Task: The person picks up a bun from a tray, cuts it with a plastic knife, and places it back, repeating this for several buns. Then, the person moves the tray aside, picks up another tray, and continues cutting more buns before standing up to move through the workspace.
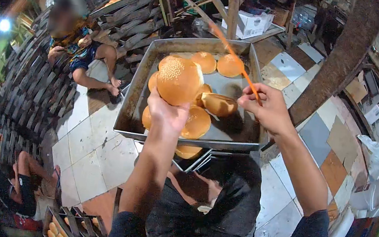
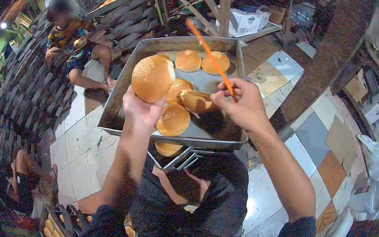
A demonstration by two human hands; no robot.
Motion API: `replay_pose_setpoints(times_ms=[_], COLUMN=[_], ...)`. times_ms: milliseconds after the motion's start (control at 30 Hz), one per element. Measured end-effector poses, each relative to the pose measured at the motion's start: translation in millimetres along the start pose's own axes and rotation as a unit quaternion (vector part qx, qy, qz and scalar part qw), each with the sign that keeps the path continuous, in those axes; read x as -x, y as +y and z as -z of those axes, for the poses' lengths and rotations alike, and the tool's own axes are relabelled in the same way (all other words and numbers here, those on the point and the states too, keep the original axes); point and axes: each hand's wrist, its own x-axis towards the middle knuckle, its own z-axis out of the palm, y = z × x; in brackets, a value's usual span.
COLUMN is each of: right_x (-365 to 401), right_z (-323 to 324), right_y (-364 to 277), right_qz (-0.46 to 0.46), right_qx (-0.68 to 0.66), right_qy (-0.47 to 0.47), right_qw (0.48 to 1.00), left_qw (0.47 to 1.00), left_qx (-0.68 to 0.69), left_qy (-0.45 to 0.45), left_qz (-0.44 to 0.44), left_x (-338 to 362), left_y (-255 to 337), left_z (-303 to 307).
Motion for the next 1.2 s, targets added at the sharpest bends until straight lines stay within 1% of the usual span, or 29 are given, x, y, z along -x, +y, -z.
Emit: replay_pose_setpoints(times_ms=[33, 67, 133, 200, 233, 267, 300, 333, 400, 433, 467, 533, 567, 600, 633, 667, 700, 733, 800, 833, 867, 900, 933, 967, 1000, 1033, 1067, 1133, 1200], right_x=[9, 18, 36, 54, 59, 63, 67, 70, 72, 73, 73, 70, 66, 63, 60, 61, 61, 61, 68, 74, 79, 84, 92, 97, 102, 105, 108, 111, 110], right_z=[-7, -15, -35, -70, -77, -78, -78, -78, -82, -81, -83, -85, -78, -73, -72, -75, -79, -82, -83, -78, -72, -64, -56, -48, -40, -36, -37, -38, -39], right_y=[-13, -22, -35, -42, -43, -43, -40, -38, -37, -34, -32, -35, -32, -30, -32, -33, -34, -34, -32, -35, -39, -47, -49, -44, -42, -44, -48, -54, -60], right_qz=[-0.007, -0.007, -0.057, -0.051, -0.059, -0.062, -0.071, -0.082, -0.094, -0.096, -0.096, -0.102, -0.120, -0.136, -0.151, -0.157, -0.138, -0.119, -0.099, -0.068, -0.037, -0.028, -0.056, -0.040, -0.006, 0.031, 0.029, 0.096, 0.100], right_qx=[-0.057, -0.056, -0.202, -0.297, -0.308, -0.307, -0.351, -0.396, -0.401, -0.396, -0.390, -0.382, -0.340, -0.295, -0.274, -0.274, -0.228, -0.179, -0.161, -0.100, -0.038, 0.005, 0.018, 0.068, 0.138, 0.206, 0.208, 0.284, 0.308], right_qy=[-0.016, -0.022, -0.057, -0.045, -0.042, -0.044, -0.050, -0.056, -0.044, -0.048, -0.051, -0.042, -0.141, -0.239, -0.293, -0.296, -0.325, -0.352, -0.340, -0.300, -0.262, -0.244, -0.218, -0.196, -0.200, -0.202, -0.215, -0.214, -0.210], right_qw=[0.998, 0.998, 0.976, 0.952, 0.949, 0.949, 0.932, 0.913, 0.910, 0.912, 0.914, 0.918, 0.922, 0.915, 0.904, 0.901, 0.908, 0.911, 0.921, 0.946, 0.964, 0.969, 0.974, 0.977, 0.970, 0.957, 0.954, 0.930, 0.922], left_qw=[0.999, 0.998, 0.995, 0.993, 0.993, 0.994, 0.993, 0.994, 0.986, 0.982, 0.982, 0.979, 0.981, 0.977, 0.968, 0.959, 0.951, 0.951, 0.955, 0.967, 0.969, 0.976, 0.981, 0.987, 0.987, 0.985, 0.979, 0.983, 0.990], left_qx=[0.016, 0.032, 0.041, 0.021, 0.022, 0.033, 0.044, 0.042, -0.065, -0.104, -0.108, 0.005, -0.005, -0.008, -0.024, -0.040, -0.038, -0.034, -0.093, -0.029, -0.020, 0.001, 0.022, 0.021, 0.030, 0.082, 0.132, 0.126, 0.006], left_qy=[0.025, 0.051, 0.085, 0.010, 0.013, -0.021, -0.054, -0.049, -0.081, -0.104, -0.098, -0.186, -0.118, -0.078, -0.075, -0.073, -0.001, 0.003, 0.013, 0.021, 0.027, 0.056, 0.086, 0.091, 0.102, 0.090, 0.077, 0.069, 0.120], left_qz=[-0.010, -0.020, -0.039, -0.114, -0.114, -0.103, -0.092, -0.092, -0.134, -0.119, -0.118, 0.082, 0.153, 0.200, 0.237, 0.272, 0.308, 0.306, 0.281, 0.251, 0.245, 0.211, 0.173, 0.128, 0.118, 0.124, 0.132, 0.115, 0.074], left_x=[10, 22, 48, 73, 84, 95, 104, 114, 131, 137, 141, 147, 147, 148, 148, 147, 146, 149, 154, 158, 161, 165, 168, 167, 168, 169, 169, 167, 166], left_y=[1, 1, -7, -13, -11, -10, -7, -4, 4, 11, 22, 44, 52, 54, 54, 54, 54, 52, 46, 44, 46, 48, 51, 50, 54, 60, 64, 62, 58], left_z=[-2, -7, -18, -12, -7, -2, 3, 6, 11, 21, 27, 36, 47, 49, 58, 68, 73, 78, 86, 94, 97, 99, 102, 115, 117, 116, 116, 128, 132])
